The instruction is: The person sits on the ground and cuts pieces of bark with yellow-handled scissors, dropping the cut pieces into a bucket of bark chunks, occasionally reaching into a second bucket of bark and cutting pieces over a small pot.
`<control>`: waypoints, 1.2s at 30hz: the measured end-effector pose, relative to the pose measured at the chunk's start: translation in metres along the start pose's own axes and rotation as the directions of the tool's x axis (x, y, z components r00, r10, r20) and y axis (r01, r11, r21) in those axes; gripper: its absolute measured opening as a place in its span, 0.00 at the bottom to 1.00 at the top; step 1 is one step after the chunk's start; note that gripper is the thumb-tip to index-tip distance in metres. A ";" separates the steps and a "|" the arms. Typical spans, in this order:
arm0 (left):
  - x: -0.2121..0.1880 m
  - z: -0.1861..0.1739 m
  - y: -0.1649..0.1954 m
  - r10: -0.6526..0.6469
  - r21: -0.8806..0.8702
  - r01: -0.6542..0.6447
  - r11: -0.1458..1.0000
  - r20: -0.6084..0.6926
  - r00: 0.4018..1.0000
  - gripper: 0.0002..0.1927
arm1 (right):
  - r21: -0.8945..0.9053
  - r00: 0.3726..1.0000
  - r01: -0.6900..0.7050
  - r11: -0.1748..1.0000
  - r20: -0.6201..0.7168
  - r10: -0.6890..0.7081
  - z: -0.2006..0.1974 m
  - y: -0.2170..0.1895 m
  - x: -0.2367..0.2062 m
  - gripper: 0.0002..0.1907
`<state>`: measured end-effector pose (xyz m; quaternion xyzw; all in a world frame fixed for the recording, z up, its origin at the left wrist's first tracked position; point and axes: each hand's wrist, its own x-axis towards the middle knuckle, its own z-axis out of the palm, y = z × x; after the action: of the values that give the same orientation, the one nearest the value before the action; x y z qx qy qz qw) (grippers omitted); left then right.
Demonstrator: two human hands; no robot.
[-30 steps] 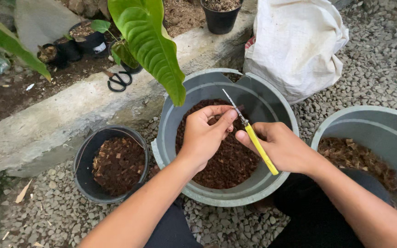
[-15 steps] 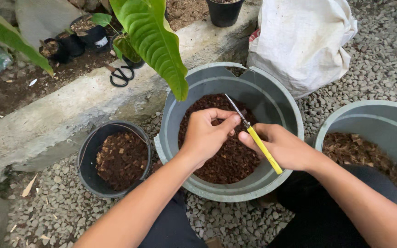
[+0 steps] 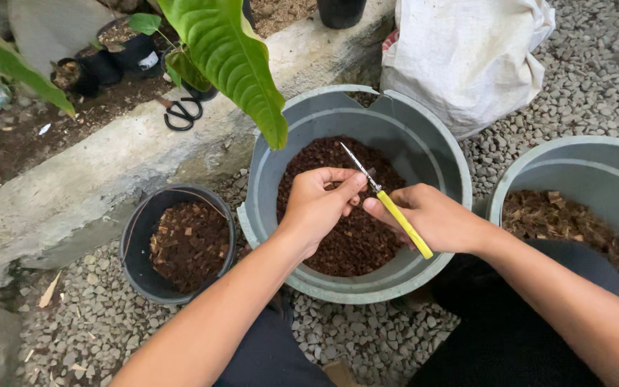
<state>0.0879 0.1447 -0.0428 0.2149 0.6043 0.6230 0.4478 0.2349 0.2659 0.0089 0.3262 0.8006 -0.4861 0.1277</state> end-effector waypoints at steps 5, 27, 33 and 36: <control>0.005 -0.006 -0.003 0.020 -0.005 -0.020 1.000 -0.026 0.999 0.11 | 0.054 1.000 -0.019 0.998 0.012 0.018 0.003 0.001 0.000 0.33; 0.029 -0.021 0.012 0.203 0.077 -0.198 0.977 -0.072 0.977 0.17 | -0.200 0.971 -0.034 0.979 -0.237 -0.015 -0.014 -0.019 -0.016 0.33; 0.031 -0.016 0.014 0.225 -0.244 -0.212 0.946 0.023 0.974 0.16 | -0.196 0.969 -0.034 0.980 -0.247 -0.016 -0.013 -0.020 -0.015 0.33; 0.026 -0.012 0.017 0.214 -0.259 -0.206 0.944 0.005 0.977 0.14 | -0.210 0.974 -0.012 0.978 -0.225 -0.036 -0.013 -0.020 -0.016 0.33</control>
<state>0.0602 0.1616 -0.0361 0.2283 0.4845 0.7366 0.4129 0.2354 0.2647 0.0372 0.3597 0.8587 -0.3591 0.0657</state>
